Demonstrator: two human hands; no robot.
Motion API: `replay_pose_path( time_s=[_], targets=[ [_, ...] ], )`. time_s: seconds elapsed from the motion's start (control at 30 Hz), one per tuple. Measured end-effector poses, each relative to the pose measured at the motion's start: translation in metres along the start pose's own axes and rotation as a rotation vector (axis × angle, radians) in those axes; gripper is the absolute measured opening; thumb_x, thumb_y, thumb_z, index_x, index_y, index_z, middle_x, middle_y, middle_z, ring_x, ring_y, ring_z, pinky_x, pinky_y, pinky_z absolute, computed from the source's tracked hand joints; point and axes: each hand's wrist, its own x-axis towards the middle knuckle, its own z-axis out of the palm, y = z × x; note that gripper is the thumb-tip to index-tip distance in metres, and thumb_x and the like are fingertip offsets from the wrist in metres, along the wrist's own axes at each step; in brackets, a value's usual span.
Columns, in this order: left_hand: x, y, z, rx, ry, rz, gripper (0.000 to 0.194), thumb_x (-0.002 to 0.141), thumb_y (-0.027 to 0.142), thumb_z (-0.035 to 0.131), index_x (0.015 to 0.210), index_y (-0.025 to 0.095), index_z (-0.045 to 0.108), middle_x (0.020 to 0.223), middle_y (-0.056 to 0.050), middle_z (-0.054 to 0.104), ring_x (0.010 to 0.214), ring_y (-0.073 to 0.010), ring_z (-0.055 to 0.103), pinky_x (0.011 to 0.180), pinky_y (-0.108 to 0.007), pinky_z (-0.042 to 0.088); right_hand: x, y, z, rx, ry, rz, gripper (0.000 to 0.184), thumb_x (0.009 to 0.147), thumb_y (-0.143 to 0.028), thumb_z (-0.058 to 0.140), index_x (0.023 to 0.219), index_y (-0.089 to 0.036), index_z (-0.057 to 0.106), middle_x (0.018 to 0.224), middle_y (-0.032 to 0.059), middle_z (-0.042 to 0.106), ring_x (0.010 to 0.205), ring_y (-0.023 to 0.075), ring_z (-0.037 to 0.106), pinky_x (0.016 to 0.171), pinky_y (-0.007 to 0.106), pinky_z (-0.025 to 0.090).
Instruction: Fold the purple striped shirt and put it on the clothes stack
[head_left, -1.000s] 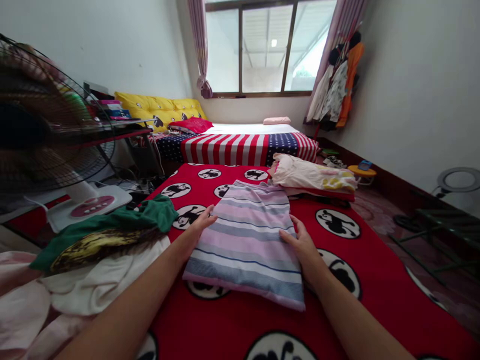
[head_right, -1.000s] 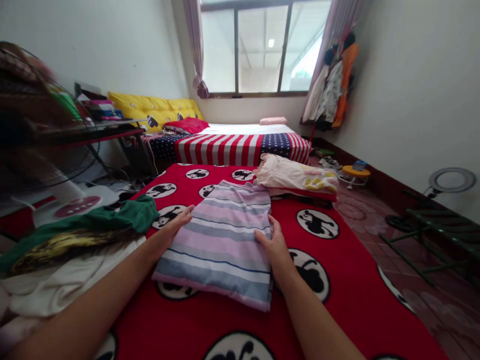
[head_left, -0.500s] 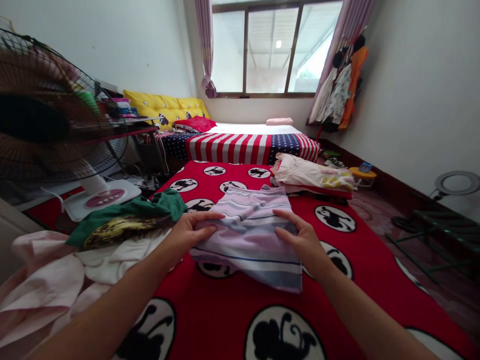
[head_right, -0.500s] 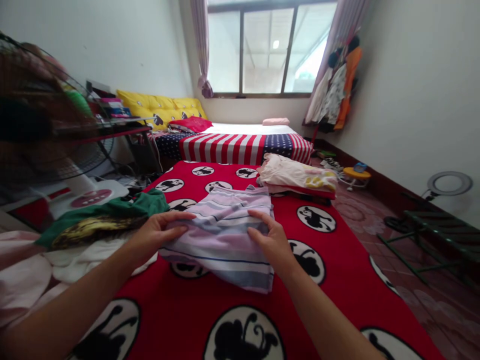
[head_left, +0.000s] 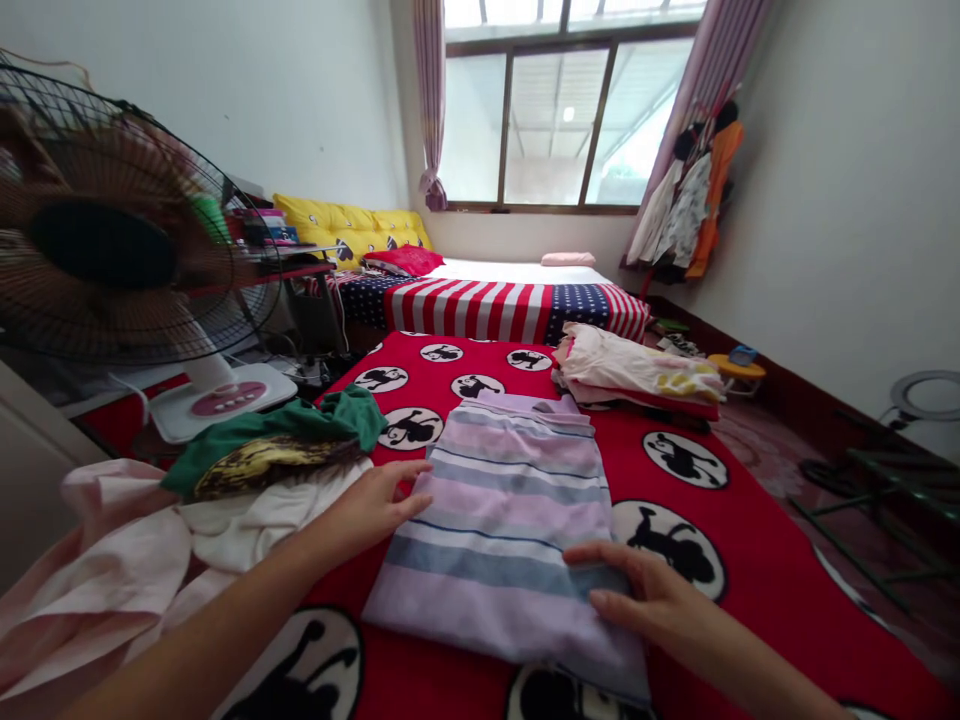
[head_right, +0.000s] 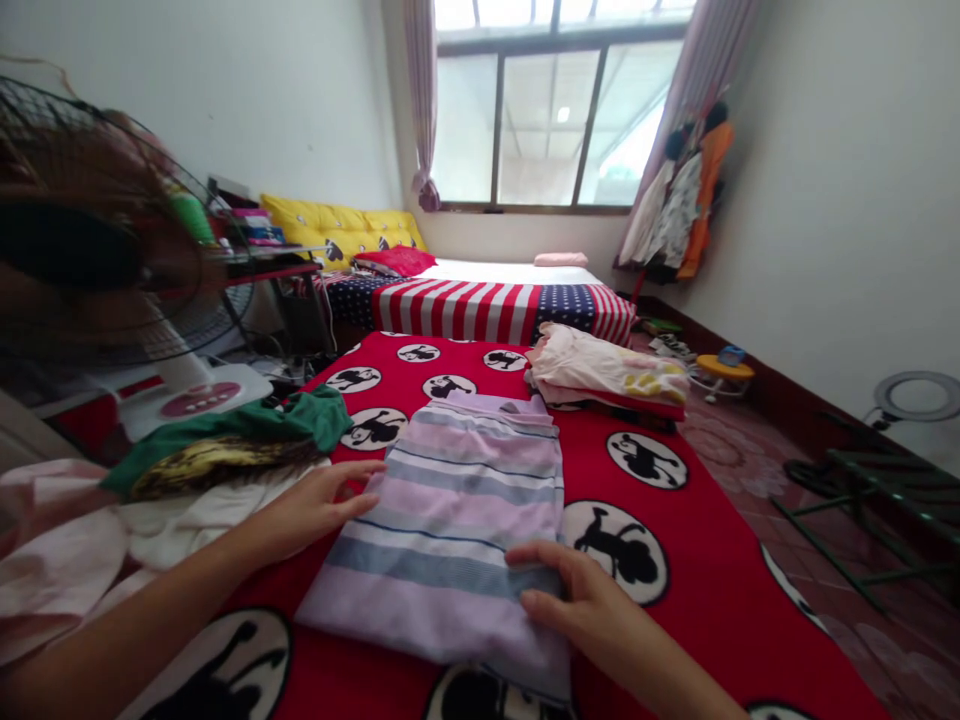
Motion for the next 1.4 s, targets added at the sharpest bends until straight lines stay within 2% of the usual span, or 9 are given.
replay_pose_path(
  time_s=[0.13,0.27,0.43,0.7,0.93,1.07,1.23,1.33,1.4],
  targets=[
    [0.056,0.019,0.021,0.146,0.163,0.282,0.036,0.079,0.026,0.062,0.113,0.018,0.069,0.117,-0.011,0.064,0.11,-0.0265,0.058,0.101,-0.039,0.041,0.024,-0.018,-0.03,-0.115,0.08,0.053,0.044,0.074,-0.045,0.067,0.11,-0.021,0.065,0.055,-0.0041,0.057,0.045,0.0133,0.058,0.039,0.02,0.039],
    [0.114,0.048,0.062,0.057,0.157,0.405,0.031,0.08,0.016,0.059,0.109,0.018,0.07,0.113,-0.011,0.067,0.107,-0.0239,0.061,0.099,-0.036,0.043,0.082,-0.029,-0.054,-0.088,0.499,-0.094,0.037,0.069,-0.039,0.066,0.1,-0.02,0.062,0.08,0.0024,0.065,0.055,0.015,0.063,0.042,0.023,0.044],
    [0.169,0.073,0.109,0.092,0.104,0.45,0.033,0.082,0.014,0.057,0.113,0.012,0.069,0.112,-0.014,0.069,0.105,-0.025,0.062,0.097,-0.034,0.045,0.142,-0.019,-0.068,-0.05,0.799,-0.106,0.048,0.064,-0.037,0.065,0.107,-0.018,0.054,0.102,0.0112,0.064,0.066,0.0187,0.064,0.049,0.03,0.05],
    [0.196,0.079,0.147,0.141,0.101,0.472,0.024,0.079,0.022,0.067,0.102,0.019,0.073,0.093,-0.007,0.07,0.091,-0.0238,0.064,0.085,-0.034,0.048,0.154,0.011,-0.055,-0.121,0.859,-0.161,0.059,0.059,-0.03,0.071,0.113,-0.014,0.054,0.1,0.0101,0.067,0.06,0.014,0.06,0.061,0.03,0.05],
    [0.197,0.072,0.127,-0.118,0.468,0.383,0.012,0.083,0.018,0.063,0.092,0.02,0.072,0.091,-0.004,0.07,0.087,-0.0168,0.064,0.083,-0.027,0.048,0.153,0.012,-0.053,-0.169,0.866,-0.177,0.047,0.066,-0.032,0.067,0.11,-0.015,0.062,0.086,0.0061,0.069,0.065,0.0171,0.062,0.066,0.031,0.05],
    [0.194,0.056,0.091,0.099,0.39,0.278,0.03,0.08,0.024,0.068,0.109,0.017,0.068,0.107,-0.01,0.068,0.103,-0.0224,0.062,0.094,-0.032,0.045,0.154,0.011,-0.053,-0.11,0.845,-0.246,0.043,0.071,-0.042,0.067,0.105,-0.015,0.067,0.08,0.0064,0.07,0.065,0.0189,0.061,0.063,0.031,0.049],
    [0.187,0.036,0.034,0.49,0.428,-0.156,0.044,0.084,0.041,0.057,0.122,0.018,0.061,0.116,-0.017,0.064,0.109,-0.0339,0.059,0.085,-0.04,0.047,0.149,0.004,-0.045,-0.198,0.863,-0.43,0.013,0.073,-0.031,0.063,0.077,-0.019,0.067,0.09,0.0069,0.069,0.078,0.0199,0.062,0.074,0.032,0.049],
    [0.185,0.024,0.016,0.501,0.299,-0.364,0.053,0.079,0.06,0.054,0.108,0.017,0.067,0.107,-0.019,0.067,0.102,-0.0371,0.061,0.075,-0.039,0.046,0.148,0.001,-0.04,-0.196,0.78,-0.476,0.007,0.074,-0.026,0.061,0.078,-0.02,0.063,0.102,0.0065,0.069,0.092,0.0216,0.064,0.081,0.033,0.049],
    [0.185,0.017,0.014,0.462,0.23,-0.405,0.055,0.07,0.068,0.058,0.089,0.018,0.071,0.094,-0.017,0.07,0.096,-0.0365,0.063,0.07,-0.036,0.044,0.149,0.001,-0.037,-0.192,0.743,-0.441,0.02,0.073,-0.025,0.062,0.093,-0.021,0.063,0.103,0.0069,0.069,0.09,0.0215,0.064,0.082,0.034,0.05]
  ],
)
